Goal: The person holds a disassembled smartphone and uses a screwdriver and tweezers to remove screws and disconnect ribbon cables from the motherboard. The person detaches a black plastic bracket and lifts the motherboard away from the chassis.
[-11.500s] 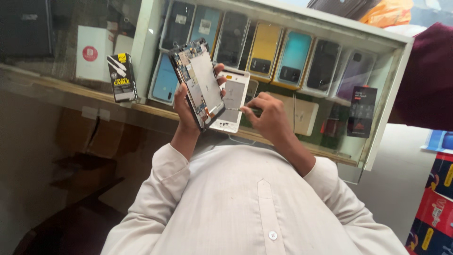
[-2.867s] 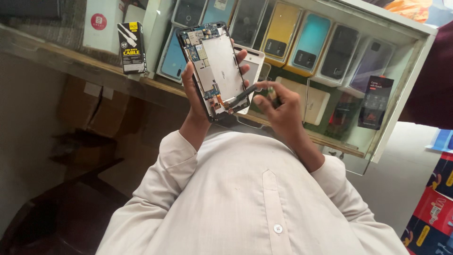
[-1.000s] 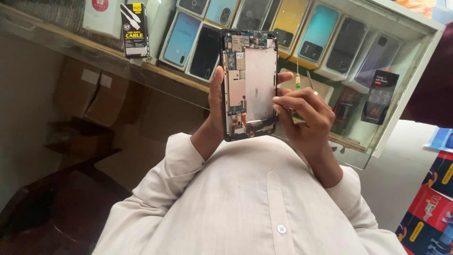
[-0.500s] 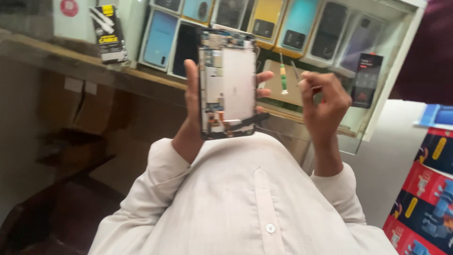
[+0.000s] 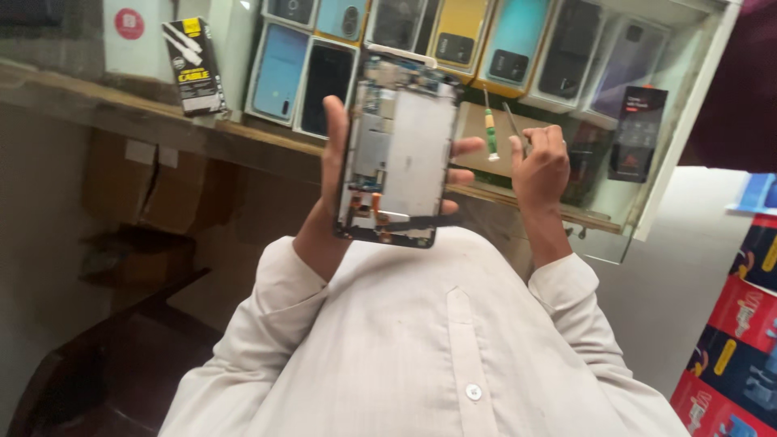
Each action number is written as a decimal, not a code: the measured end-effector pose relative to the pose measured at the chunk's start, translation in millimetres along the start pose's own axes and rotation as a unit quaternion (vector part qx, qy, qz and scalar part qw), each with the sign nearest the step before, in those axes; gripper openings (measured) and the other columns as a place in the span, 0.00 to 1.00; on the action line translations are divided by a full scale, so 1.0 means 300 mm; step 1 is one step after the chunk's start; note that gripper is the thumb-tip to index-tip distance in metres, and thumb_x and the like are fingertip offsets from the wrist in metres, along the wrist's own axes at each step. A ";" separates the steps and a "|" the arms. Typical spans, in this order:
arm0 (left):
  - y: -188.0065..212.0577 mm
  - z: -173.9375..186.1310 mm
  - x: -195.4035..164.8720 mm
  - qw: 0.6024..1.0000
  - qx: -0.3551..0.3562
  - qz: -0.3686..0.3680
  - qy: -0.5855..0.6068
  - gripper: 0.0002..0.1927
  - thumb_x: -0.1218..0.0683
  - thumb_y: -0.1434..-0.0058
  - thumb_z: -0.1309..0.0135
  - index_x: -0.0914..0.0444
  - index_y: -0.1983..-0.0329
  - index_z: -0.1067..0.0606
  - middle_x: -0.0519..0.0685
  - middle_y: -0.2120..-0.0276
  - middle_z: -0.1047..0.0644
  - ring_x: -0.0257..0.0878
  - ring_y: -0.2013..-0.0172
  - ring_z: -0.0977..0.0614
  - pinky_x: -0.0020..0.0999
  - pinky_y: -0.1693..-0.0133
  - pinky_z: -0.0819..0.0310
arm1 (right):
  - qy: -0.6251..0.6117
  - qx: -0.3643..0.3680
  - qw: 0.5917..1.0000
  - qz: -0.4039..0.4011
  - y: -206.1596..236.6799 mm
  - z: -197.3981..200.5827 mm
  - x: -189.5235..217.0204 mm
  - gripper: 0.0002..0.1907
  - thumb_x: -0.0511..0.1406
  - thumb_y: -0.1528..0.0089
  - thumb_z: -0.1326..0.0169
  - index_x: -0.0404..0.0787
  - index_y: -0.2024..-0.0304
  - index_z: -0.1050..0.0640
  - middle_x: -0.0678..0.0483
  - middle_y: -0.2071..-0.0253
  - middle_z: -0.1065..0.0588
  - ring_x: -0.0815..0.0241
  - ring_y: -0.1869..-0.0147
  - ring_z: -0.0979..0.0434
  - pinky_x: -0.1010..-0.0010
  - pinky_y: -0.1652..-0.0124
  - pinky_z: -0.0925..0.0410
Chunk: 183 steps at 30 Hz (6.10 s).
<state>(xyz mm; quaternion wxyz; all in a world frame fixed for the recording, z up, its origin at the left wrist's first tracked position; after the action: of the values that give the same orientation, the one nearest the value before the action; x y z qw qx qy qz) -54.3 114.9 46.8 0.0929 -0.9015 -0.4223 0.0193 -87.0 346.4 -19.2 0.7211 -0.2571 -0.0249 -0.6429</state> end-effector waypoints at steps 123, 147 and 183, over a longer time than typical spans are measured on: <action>0.094 0.377 -0.283 0.756 -0.547 -0.277 -0.231 0.61 0.25 0.57 0.41 0.51 0.25 0.54 0.51 0.50 0.40 0.38 0.60 0.29 0.41 0.63 0.26 | -0.511 0.342 0.779 -0.126 -0.038 -0.312 0.273 0.13 0.39 0.35 0.39 0.34 0.63 0.19 0.62 0.74 0.26 0.76 0.69 0.34 0.79 0.70 0.40; 0.027 0.224 -0.270 0.908 -0.234 -0.306 -0.166 0.41 0.30 0.34 0.54 0.60 0.29 0.43 0.63 0.43 0.29 0.50 0.51 0.21 0.52 0.53 0.20 | -0.611 0.226 0.747 -0.132 -0.104 -0.173 0.202 0.22 0.28 0.36 0.61 0.37 0.46 0.20 0.51 0.60 0.19 0.69 0.68 0.23 0.79 0.70 0.34; -0.024 -0.128 -0.061 0.949 -0.012 -0.267 -0.167 0.51 0.30 0.35 0.52 0.65 0.21 0.51 0.66 0.30 0.42 0.56 0.36 0.29 0.49 0.39 0.25 | -0.432 0.022 0.852 0.296 -0.089 0.389 0.577 0.05 0.32 0.32 0.41 0.36 0.54 0.20 0.48 0.57 0.20 0.52 0.51 0.16 0.64 0.52 0.24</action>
<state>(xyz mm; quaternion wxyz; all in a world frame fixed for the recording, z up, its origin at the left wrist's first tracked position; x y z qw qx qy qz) -67.2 99.7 85.1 0.0116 -0.7404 -0.6575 0.1390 -47.9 234.1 154.5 0.7994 -0.4882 -0.2706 -0.2224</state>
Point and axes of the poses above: each hand's wrist, its own y-axis away from the middle knuckle, its own z-axis out of the back of the hand, x = y × z, the point moved 6 cm from there along -y, towards the middle knuckle
